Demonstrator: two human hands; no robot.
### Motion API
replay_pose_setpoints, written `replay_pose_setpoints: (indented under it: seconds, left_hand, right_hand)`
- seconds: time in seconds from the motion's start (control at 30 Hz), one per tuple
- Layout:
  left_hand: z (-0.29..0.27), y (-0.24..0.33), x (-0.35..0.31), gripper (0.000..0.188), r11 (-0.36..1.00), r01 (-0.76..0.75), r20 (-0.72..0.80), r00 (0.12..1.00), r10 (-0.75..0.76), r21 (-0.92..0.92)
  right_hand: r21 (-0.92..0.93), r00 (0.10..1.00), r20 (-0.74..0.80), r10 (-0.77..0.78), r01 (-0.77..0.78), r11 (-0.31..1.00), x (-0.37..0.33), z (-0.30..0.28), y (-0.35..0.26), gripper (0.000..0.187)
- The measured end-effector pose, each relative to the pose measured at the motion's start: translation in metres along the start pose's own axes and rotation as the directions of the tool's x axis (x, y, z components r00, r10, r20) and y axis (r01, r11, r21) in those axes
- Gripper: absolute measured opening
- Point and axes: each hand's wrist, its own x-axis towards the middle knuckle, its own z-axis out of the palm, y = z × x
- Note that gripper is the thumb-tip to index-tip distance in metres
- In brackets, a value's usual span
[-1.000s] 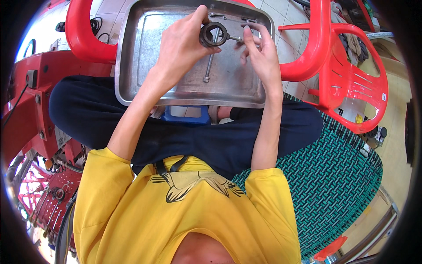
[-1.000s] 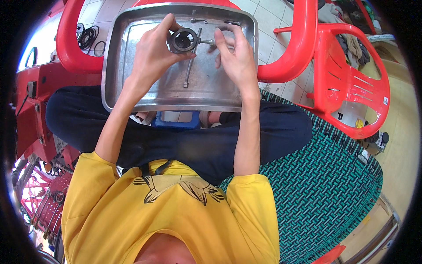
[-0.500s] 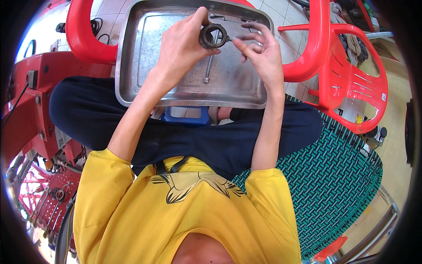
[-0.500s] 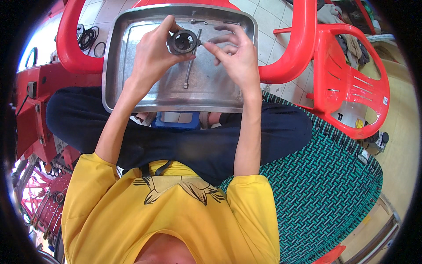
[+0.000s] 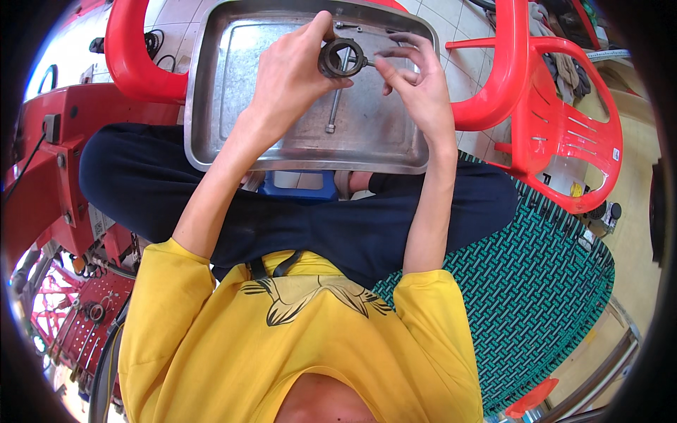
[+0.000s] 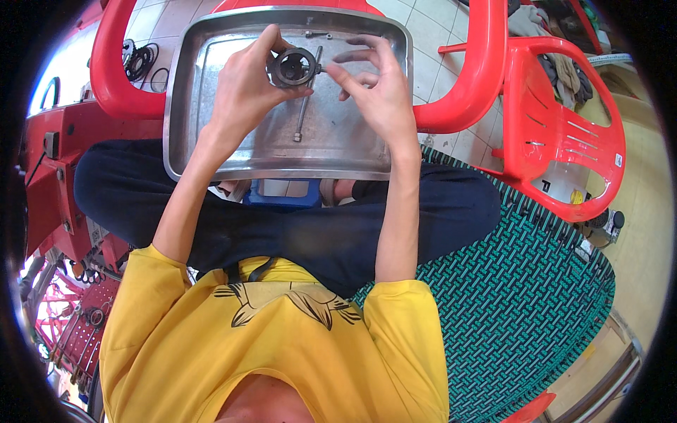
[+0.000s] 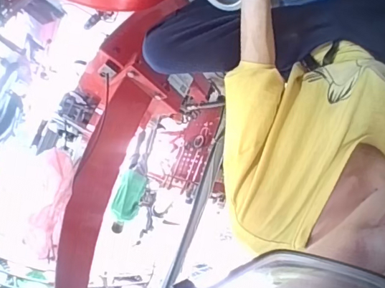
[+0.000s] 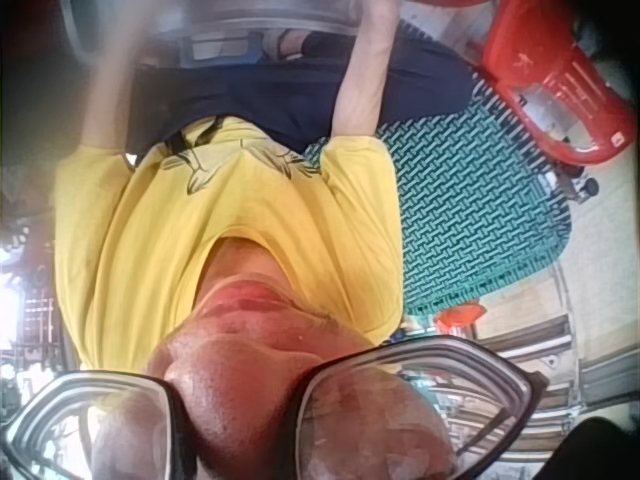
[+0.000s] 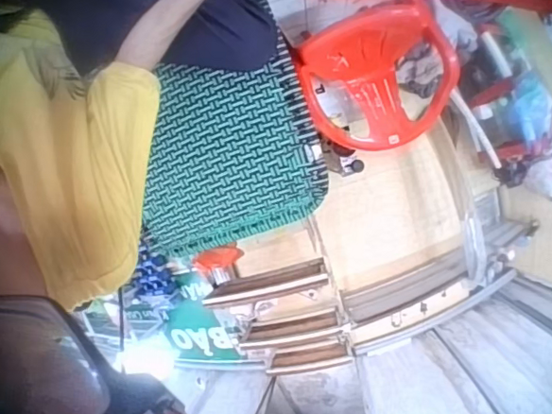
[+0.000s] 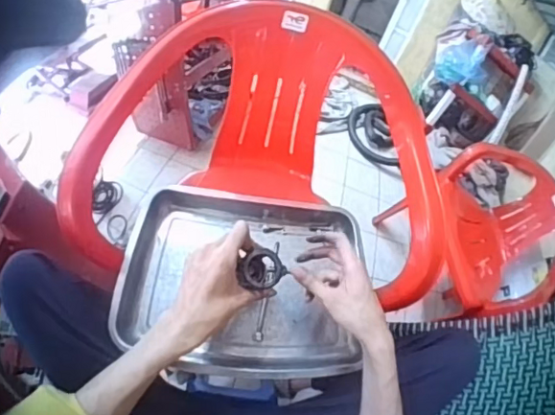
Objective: The person assembles small metal components from a tray by fitting a pin and a small ring into a larger circular part by hand.
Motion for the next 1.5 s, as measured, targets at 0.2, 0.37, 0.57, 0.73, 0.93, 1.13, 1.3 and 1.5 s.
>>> replay_pose_setpoints:
  seconds: [0.2,0.37,0.57,0.73,0.93,1.13,1.3,1.5]
  left_hand:
    - [-0.002,0.002,-0.001,0.061,1.0,0.004,0.011,1.0,-0.004,-0.015]
    - [-0.003,0.002,0.0,0.06,1.0,0.0,0.012,1.0,0.0,-0.018]
    - [-0.001,0.0,0.0,0.06,0.999,-0.011,0.001,1.0,0.011,-0.036]
    - [-0.001,0.001,0.0,0.059,1.0,-0.01,0.008,1.0,0.01,-0.028]
    - [-0.003,0.002,0.0,0.059,0.999,0.003,0.019,1.0,-0.003,-0.036]
    - [-0.001,0.0,-0.001,0.059,0.999,-0.023,0.007,1.0,0.023,-0.04]
    - [0.0,-0.001,-0.001,0.06,0.998,-0.041,-0.006,0.999,0.04,-0.055]
    - [0.0,-0.003,-0.001,0.06,0.997,-0.038,0.0,0.999,0.038,-0.062]
  right_hand:
    - [0.016,0.988,0.056,0.147,-0.148,0.989,0.004,-0.006,0.001,0.046]
    - [-0.008,0.998,0.06,0.018,-0.018,1.0,0.001,-0.004,-0.002,0.048]
    - [0.048,0.998,-0.038,-0.052,0.054,0.997,0.001,0.003,0.001,0.048]
    - [0.012,0.991,0.013,0.131,-0.131,0.991,0.003,-0.003,-0.005,0.046]
    - [-0.036,0.992,0.08,0.101,-0.098,0.995,0.002,-0.008,-0.003,0.046]
    - [-0.088,1.0,0.004,-0.024,0.025,0.996,-0.002,-0.001,-0.001,0.049]
    - [0.034,0.98,0.095,0.173,-0.177,0.984,0.004,-0.009,-0.001,0.053]
    - [-0.1,0.999,0.029,-0.034,0.036,0.994,-0.002,-0.001,0.0,0.054]
